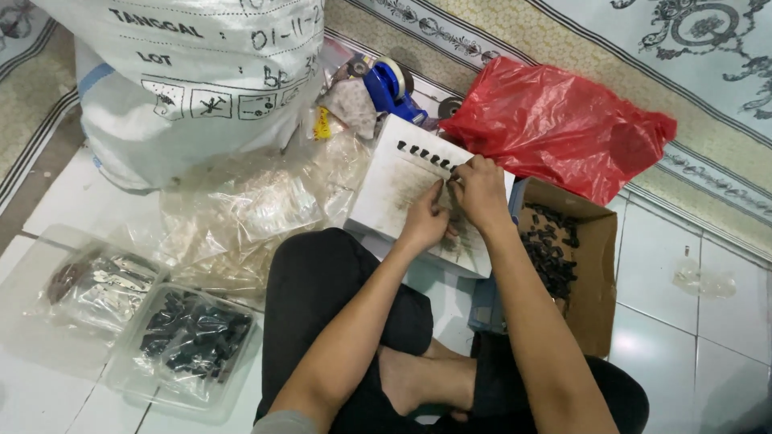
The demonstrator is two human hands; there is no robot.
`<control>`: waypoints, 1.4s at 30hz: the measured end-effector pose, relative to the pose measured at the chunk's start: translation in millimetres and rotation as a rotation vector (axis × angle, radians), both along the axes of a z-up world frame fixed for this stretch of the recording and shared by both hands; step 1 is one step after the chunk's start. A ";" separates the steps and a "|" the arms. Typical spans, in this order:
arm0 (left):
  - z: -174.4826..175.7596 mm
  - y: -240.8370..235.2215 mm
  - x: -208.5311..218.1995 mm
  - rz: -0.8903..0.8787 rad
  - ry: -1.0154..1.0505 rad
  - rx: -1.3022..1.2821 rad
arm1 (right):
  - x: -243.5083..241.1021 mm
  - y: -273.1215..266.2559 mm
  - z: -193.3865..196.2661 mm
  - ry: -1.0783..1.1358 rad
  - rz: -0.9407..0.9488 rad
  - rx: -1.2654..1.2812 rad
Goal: Assembling or sorting small black components from a box into a slotted tray while sitting on the floor.
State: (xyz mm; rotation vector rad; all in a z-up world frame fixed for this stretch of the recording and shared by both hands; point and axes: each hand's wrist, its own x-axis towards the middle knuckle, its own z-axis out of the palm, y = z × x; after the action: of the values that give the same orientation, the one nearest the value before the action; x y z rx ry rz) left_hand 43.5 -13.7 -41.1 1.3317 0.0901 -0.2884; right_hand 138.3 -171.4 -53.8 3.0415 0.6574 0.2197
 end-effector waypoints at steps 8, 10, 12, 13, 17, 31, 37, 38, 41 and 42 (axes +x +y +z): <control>32.1 4.9 -6.6 -0.024 0.043 0.101 | 3.3 -2.5 -11.2 -0.001 0.018 0.020; 15.2 1.2 -0.3 -0.027 0.048 0.093 | 2.9 -1.9 -10.0 -0.006 0.023 0.030; -8.0 -4.5 5.0 0.001 0.049 -0.024 | 0.2 -0.7 -7.6 0.033 0.009 0.047; -7.8 -4.7 5.1 0.000 0.049 -0.021 | -1.0 -0.2 -6.0 0.034 0.008 0.050; -1.4 -3.6 2.8 0.029 0.044 -0.005 | -8.1 -0.2 4.4 0.020 -0.008 0.096; 21.1 -32.3 -35.9 0.055 -0.455 0.398 | -95.2 -108.1 66.1 0.009 -0.134 0.352; 25.6 -109.9 -28.0 -0.082 -0.726 0.569 | -116.9 -183.5 42.1 0.207 -0.368 0.418; 29.2 -129.0 -22.5 -0.161 -0.816 0.683 | -115.6 -199.2 19.8 0.292 -0.462 0.434; 7.5 -187.7 6.1 -0.318 -0.961 0.921 | -115.1 -216.3 -22.4 0.400 -0.605 0.418; -5.6 -208.4 17.7 -0.377 -1.008 1.031 | -115.6 -218.1 -31.7 0.424 -0.648 0.365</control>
State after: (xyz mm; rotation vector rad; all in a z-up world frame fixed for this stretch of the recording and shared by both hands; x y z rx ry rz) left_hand 61.2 -222.1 -46.7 2.3740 -0.9884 0.1902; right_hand 22.7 -389.5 -85.5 3.4637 -0.4450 -0.3665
